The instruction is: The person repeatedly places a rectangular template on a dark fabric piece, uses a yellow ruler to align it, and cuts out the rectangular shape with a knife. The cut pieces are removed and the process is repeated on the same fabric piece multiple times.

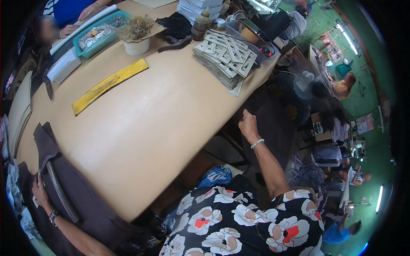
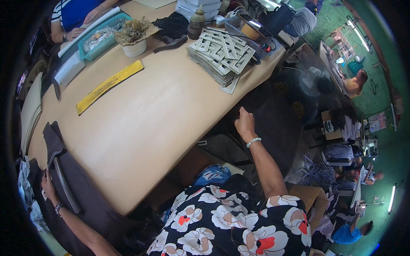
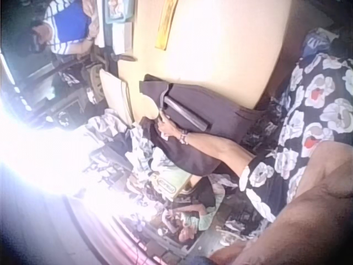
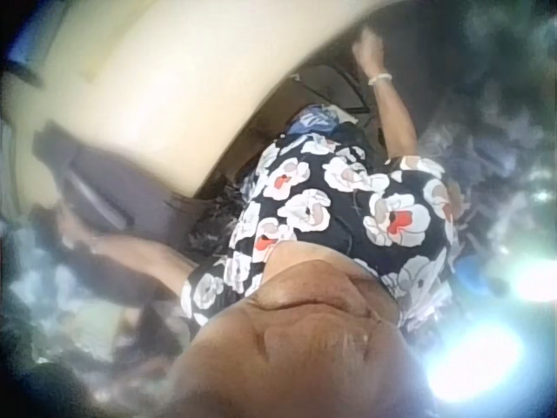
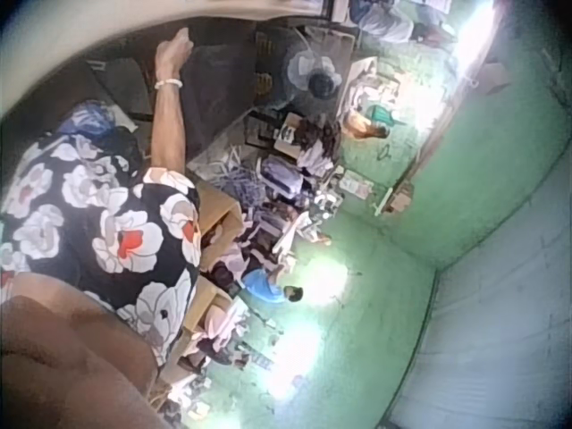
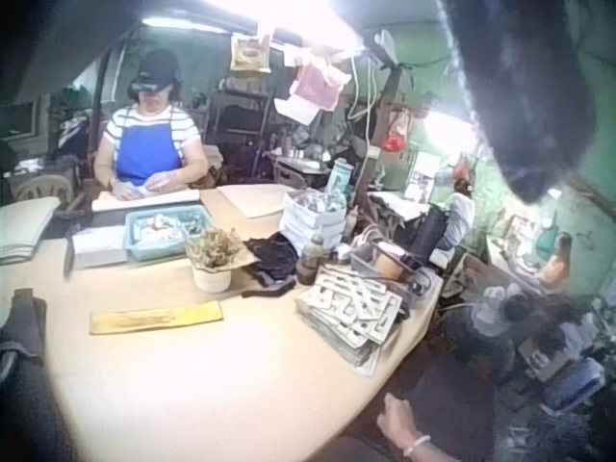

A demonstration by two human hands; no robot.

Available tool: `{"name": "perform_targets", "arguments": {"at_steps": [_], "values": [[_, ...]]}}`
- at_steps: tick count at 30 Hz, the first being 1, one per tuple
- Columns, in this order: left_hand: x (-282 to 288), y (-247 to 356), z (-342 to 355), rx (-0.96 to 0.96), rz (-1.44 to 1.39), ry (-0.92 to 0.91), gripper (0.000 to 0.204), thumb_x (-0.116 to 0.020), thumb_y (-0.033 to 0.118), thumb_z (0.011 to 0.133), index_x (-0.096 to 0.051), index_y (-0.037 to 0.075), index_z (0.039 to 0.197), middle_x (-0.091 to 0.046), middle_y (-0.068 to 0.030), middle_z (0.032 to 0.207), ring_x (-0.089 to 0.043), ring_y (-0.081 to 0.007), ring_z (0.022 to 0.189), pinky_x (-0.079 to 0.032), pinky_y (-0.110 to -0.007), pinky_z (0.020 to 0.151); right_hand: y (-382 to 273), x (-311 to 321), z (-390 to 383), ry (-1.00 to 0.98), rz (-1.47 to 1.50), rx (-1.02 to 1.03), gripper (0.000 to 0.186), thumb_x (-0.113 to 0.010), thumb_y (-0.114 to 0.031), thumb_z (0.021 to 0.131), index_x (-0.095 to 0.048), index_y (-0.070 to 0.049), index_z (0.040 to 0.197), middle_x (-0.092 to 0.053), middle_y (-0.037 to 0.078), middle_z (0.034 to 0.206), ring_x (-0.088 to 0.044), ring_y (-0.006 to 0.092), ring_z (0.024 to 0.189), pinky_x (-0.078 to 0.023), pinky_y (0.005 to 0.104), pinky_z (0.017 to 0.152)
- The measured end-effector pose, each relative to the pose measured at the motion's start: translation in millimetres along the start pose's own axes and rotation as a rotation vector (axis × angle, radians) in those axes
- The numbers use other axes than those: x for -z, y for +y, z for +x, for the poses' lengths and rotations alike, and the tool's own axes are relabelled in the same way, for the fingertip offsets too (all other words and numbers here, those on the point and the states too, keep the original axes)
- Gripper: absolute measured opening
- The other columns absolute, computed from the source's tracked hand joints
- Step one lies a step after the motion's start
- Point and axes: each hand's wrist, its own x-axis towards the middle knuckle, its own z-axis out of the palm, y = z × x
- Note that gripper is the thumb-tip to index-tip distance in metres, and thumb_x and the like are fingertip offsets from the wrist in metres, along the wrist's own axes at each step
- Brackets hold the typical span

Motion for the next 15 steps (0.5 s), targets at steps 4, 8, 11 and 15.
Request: {"name": "perform_targets", "arguments": {"at_steps": [4,8,11,15], "values": [[2,-6,0,0.024,-0.014,-0.013,0.076,-0.037,0.066,0.087,-0.052,0.008,0.134,-0.048,-0.0174,0.137,-0.041,-0.0334,0.129,-0.023,-0.054,0.106,-2,5,2,-0.004,0.038,0.04,0.016,-0.063,0.007,0.066,-0.051,0.004,0.077,-0.059,0.024,0.068,-0.061,0.0435,0.073,-0.048,0.0458,0.063],[5,3,-4,-0.006,-0.019,-0.015,0.075,-0.037,0.065,0.087,-0.051,0.008,0.134,-0.048,-0.0179,0.137,-0.043,-0.0339,0.127,-0.024,-0.052,0.107,-1,11,4,-0.068,0.087,-0.025,0.022,-0.07,0.004,0.065,-0.05,0.003,0.075,-0.06,0.021,0.066,-0.062,0.0396,0.069,-0.048,0.0429,0.061],[-11,-35,18,-0.021,-0.001,-0.008,0.075,-0.038,0.065,0.087,-0.051,0.008,0.134,-0.048,-0.0172,0.137,-0.043,-0.0339,0.127,-0.023,-0.054,0.107,-6,16,8,-0.099,0.095,-0.034,0.025,-0.072,0.002,0.064,-0.05,0.002,0.074,-0.06,0.017,0.064,-0.063,0.0319,0.064,-0.049,0.0393,0.06],[-11,-23,13,0.009,-0.008,-0.014,0.075,-0.038,0.065,0.087,-0.051,0.008,0.134,-0.049,-0.0166,0.138,-0.043,-0.034,0.128,-0.023,-0.055,0.106,7,14,10,-0.106,0.148,-0.031,0.028,-0.075,0.001,0.063,-0.051,0.001,0.078,-0.061,0.011,0.062,-0.063,0.0189,0.061,-0.049,0.032,0.059]]}}
